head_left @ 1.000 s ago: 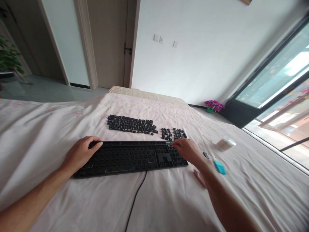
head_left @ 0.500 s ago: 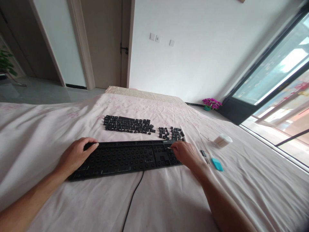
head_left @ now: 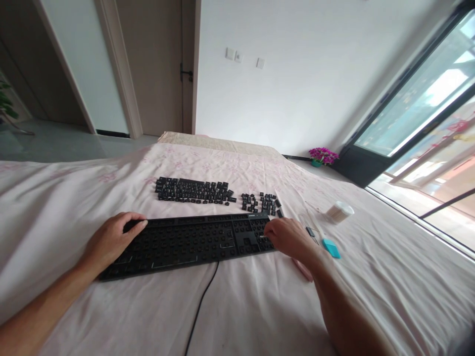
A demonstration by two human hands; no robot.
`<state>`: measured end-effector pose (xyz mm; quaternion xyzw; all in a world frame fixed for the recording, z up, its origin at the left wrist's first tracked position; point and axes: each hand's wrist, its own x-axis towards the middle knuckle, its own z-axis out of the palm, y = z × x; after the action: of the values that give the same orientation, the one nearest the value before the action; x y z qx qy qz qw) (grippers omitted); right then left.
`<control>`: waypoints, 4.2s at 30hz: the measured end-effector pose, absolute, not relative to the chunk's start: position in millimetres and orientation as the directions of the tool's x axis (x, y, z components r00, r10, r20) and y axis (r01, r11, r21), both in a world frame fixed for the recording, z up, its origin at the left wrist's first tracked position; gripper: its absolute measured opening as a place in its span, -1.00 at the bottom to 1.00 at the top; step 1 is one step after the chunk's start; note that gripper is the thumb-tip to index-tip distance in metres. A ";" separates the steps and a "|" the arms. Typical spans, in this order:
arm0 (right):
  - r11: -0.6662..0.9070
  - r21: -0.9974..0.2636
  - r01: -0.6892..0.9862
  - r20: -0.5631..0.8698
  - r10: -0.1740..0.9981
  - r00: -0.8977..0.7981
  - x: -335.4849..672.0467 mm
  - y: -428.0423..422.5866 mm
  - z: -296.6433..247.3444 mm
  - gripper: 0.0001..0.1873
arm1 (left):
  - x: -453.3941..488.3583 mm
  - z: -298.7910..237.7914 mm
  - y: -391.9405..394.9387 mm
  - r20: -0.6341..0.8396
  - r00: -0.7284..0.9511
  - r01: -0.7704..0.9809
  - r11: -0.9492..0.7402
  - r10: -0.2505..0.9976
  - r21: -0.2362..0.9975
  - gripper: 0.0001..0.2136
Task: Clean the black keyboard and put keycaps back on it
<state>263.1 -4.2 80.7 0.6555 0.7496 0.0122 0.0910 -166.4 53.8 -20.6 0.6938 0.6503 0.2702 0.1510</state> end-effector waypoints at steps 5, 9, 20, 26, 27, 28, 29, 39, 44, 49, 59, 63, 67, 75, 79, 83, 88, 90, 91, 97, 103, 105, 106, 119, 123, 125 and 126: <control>0.112 0.045 0.993 0.016 0.993 -0.113 257.1 5.0 72.5 -0.69 | -167.7 -22.0 54.6 0.168 0.009 0.826 -0.102 0.986 0.555 -0.66; 0.106 0.031 0.994 0.026 0.994 -0.107 251.0 12.0 62.6 -0.67 | -168.2 -23.7 55.2 0.177 0.006 0.827 -0.104 0.984 0.552 -0.64; 0.137 0.119 0.983 -0.070 0.989 -0.129 250.2 8.5 64.9 -0.69 | -168.0 -24.0 56.0 0.165 0.010 0.823 -0.101 0.986 0.559 -0.67; 0.153 0.188 0.970 -0.096 0.986 -0.137 241.5 1.1 71.4 -0.69 | -167.7 -23.6 56.6 0.168 0.014 0.831 -0.106 0.986 0.547 -0.65; 0.158 0.191 0.969 -0.099 0.985 -0.141 240.8 -0.8 72.5 -0.70 | -167.2 -23.0 56.1 0.169 0.012 0.833 -0.103 0.985 0.543 -0.65; 0.164 0.191 0.968 -0.103 0.984 -0.146 240.6 -2.8 73.7 -0.71 | -166.7 -22.3 55.6 0.171 0.011 0.836 -0.102 0.985 0.539 -0.65; 0.168 0.190 0.967 -0.107 0.983 -0.149 240.7 -4.8 75.0 -0.72 | -166.3 -21.7 55.3 0.172 0.010 0.838 -0.102 0.985 0.536 -0.65; 0.223 0.208 0.952 -0.122 0.972 -0.201 239.6 -17.9 79.2 -0.71 | -166.1 -20.8 55.6 0.164 0.015 0.835 -0.103 0.986 0.540 -0.66; 0.221 0.189 0.957 -0.125 0.972 -0.200 243.4 -23.7 77.6 -0.73 | -166.3 -21.6 55.3 0.162 0.013 0.836 -0.099 0.987 0.540 -0.66; 0.209 0.124 0.970 -0.145 0.971 -0.191 248.9 -25.0 83.3 -0.74 | -167.2 -24.3 57.1 0.157 0.005 0.843 -0.089 0.988 0.530 -0.67; 0.155 0.096 0.983 -0.146 0.979 -0.140 266.0 -24.6 74.9 -0.75 | -168.5 -24.1 56.6 0.144 0.008 0.839 -0.085 0.990 0.538 -0.66; 0.094 0.067 0.993 -0.138 0.987 -0.084 285.9 -18.2 74.9 -0.75 | -168.6 -24.4 56.7 0.139 0.013 0.836 -0.087 0.990 0.542 -0.66; 0.012 0.073 0.997 -0.178 0.984 0.002 300.8 -14.5 74.9 -0.75 | -168.3 -24.5 57.4 0.134 0.007 0.839 -0.079 0.991 0.538 -0.64; -0.011 -0.091 0.996 -0.077 0.997 0.004 296.4 -9.7 66.5 -0.70 | -167.9 -24.4 57.8 0.123 0.007 0.832 -0.074 0.992 0.549 -0.65; 0.005 -0.367 0.930 -0.118 0.992 -0.052 307.8 0.7 53.5 -0.80 | -168.8 -26.0 58.3 0.119 0.008 0.832 -0.073 0.993 0.549 -0.65; -0.075 -0.658 0.749 -0.167 0.985 -0.048 321.7 11.8 34.7 -0.76 | -169.8 -27.5 58.8 0.126 0.005 0.829 -0.074 0.992 0.554 -0.65; -0.042 -0.751 0.659 -0.056 0.998 0.000 320.3 18.4 20.3 -0.64 | -168.9 -25.9 58.1 0.125 -0.005 0.840 -0.063 0.992 0.539 -0.63; -0.010 -0.699 0.715 0.008 1.000 0.022 316.9 18.2 20.8 -0.62 | -168.7 -25.8 57.9 0.125 -0.007 0.843 -0.061 0.992 0.534 -0.63; 0.005 -0.664 0.748 0.042 0.999 0.031 315.2 17.6 22.4 -0.62 | -168.8 -26.0 57.9 0.123 -0.008 0.844 -0.059 0.992 0.533 -0.63; 0.055 -0.354 0.934 0.177 0.984 0.009 304.8 11.4 35.6 -0.62 | -170.3 -27.0 58.6 0.126 0.004 0.847 -0.070 0.992 0.526 -0.63; -0.009 -0.124 0.992 0.055 0.998 0.015 303.0 6.2 44.0 -0.62 | -169.6 -25.8 59.4 0.119 0.016 0.837 -0.079 0.993 0.542 -0.63; -0.001 -0.098 0.995 0.025 1.000 0.004 304.7 3.8 47.8 -0.62 | -169.3 -25.9 59.6 0.121 0.020 0.834 -0.083 0.993 0.545 -0.64; 0.001 -0.095 0.996 0.014 1.000 0.000 305.6 2.6 49.7 -0.62 | -169.3 -26.0 59.6 0.122 0.021 0.834 -0.085 0.992 0.546 -0.64; 0.074 -0.401 0.913 0.093 0.995 -0.040 284.0 7.0 38.5 -0.62 | -168.8 -25.2 59.2 0.127 0.027 0.830 -0.093 0.992 0.550 -0.62; 0.050 -0.324 0.945 0.087 0.996 -0.022 283.0 8.8 35.6 -0.63 | -169.3 -26.0 59.4 0.123 0.031 0.833 -0.094 0.992 0.546 -0.63; 0.009 -0.239 0.971 0.090 0.996 0.012 289.6 8.6 36.6 -0.64 | -169.5 -26.4 59.5 0.124 0.032 0.830 -0.096 0.992 0.549 -0.63; -0.012 -0.200 0.980 0.088 0.996 0.030 293.8 8.2 37.4 -0.64 | -169.5 -26.5 59.5 0.125 0.029 0.829 -0.093 0.992 0.551 -0.64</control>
<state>293.8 8.2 37.4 0.7103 0.6953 -0.0388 -0.1026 -169.5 59.5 -26.5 0.6977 0.6525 0.2447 0.1661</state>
